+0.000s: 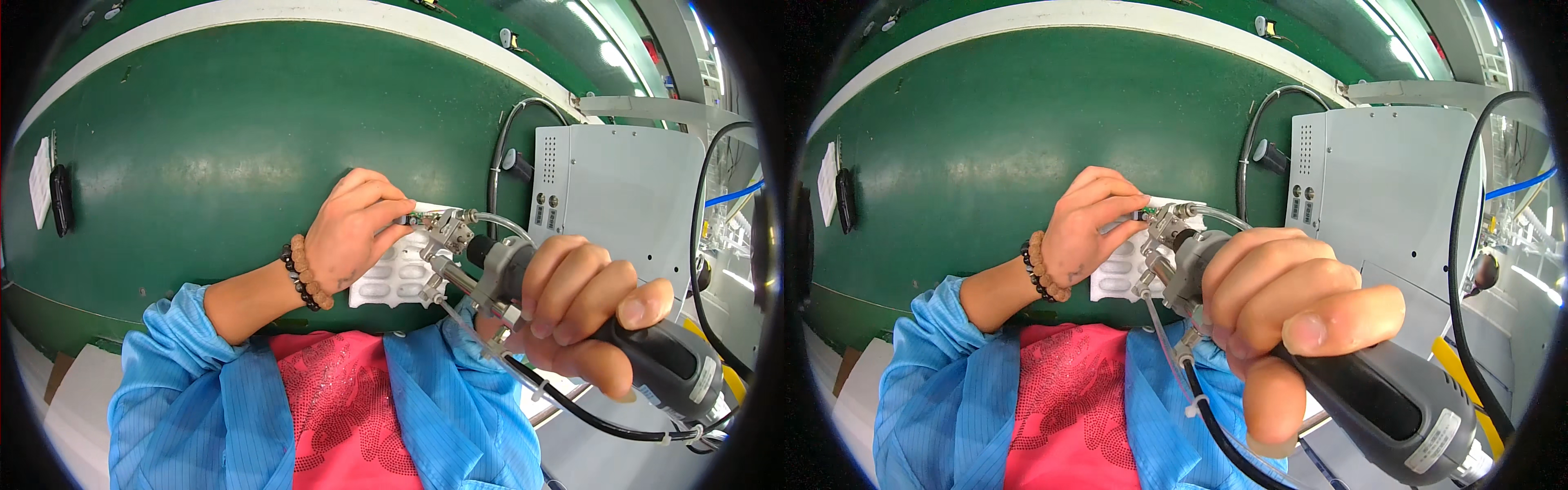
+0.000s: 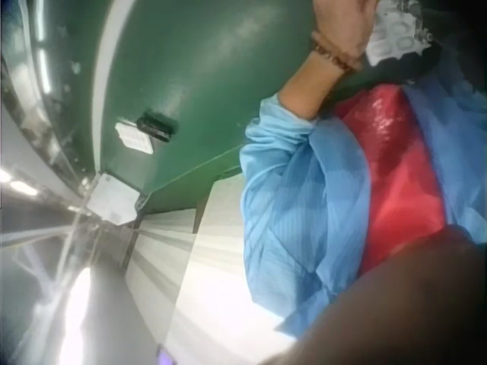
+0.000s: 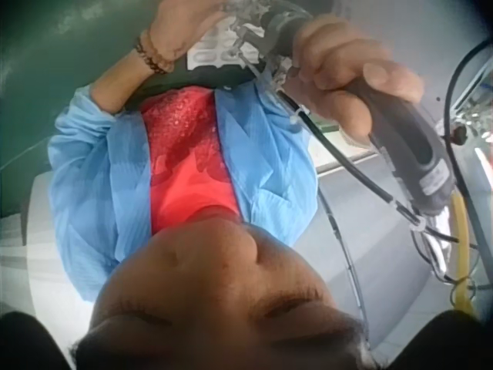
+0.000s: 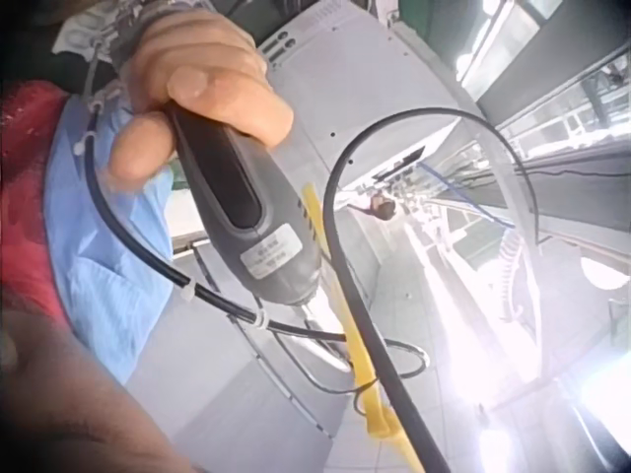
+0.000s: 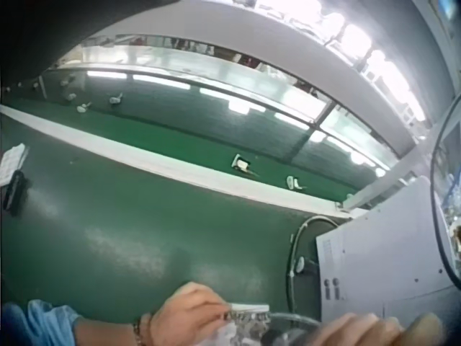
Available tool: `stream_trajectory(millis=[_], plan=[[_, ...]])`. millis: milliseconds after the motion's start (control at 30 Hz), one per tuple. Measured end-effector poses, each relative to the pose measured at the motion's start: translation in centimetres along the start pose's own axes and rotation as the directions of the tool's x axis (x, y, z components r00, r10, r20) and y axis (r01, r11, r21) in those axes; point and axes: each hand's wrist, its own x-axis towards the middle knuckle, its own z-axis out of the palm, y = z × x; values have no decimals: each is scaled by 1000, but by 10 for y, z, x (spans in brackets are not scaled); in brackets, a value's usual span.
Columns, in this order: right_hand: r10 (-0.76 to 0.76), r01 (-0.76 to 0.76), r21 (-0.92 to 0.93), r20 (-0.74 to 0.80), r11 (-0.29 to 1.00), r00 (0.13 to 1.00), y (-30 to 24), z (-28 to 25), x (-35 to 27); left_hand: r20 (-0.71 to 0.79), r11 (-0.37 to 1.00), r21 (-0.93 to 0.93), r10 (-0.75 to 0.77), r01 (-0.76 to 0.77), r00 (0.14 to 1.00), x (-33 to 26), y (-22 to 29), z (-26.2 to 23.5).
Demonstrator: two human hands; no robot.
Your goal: The person uses a soldering iron to apply heat to a small green circuit board held in a white plastic tray. They repeatedly pick up the board, solder specific points, and place it back on the green workbench. The process is repeated multiple times throughout the clip.
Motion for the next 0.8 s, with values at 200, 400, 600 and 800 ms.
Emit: stream_trajectory(millis=[200,400,600,800], plan=[[13,-13,-19,-8,1000,1000,1,4,4,17,1000,-3,2,-2,1000,3,1,-3],[-1,1,0,-11,1000,1000,1,3,3,15,1000,-3,3,-3,1000,3,1,-2],[-5,4,-12,-33,1000,999,0,4,1,9,1000,0,11,-11,1000,4,0,-1],[19,-19,-11,-2,1000,1000,0,2,2,4,1000,2,13,-13,1000,3,-1,-1]])
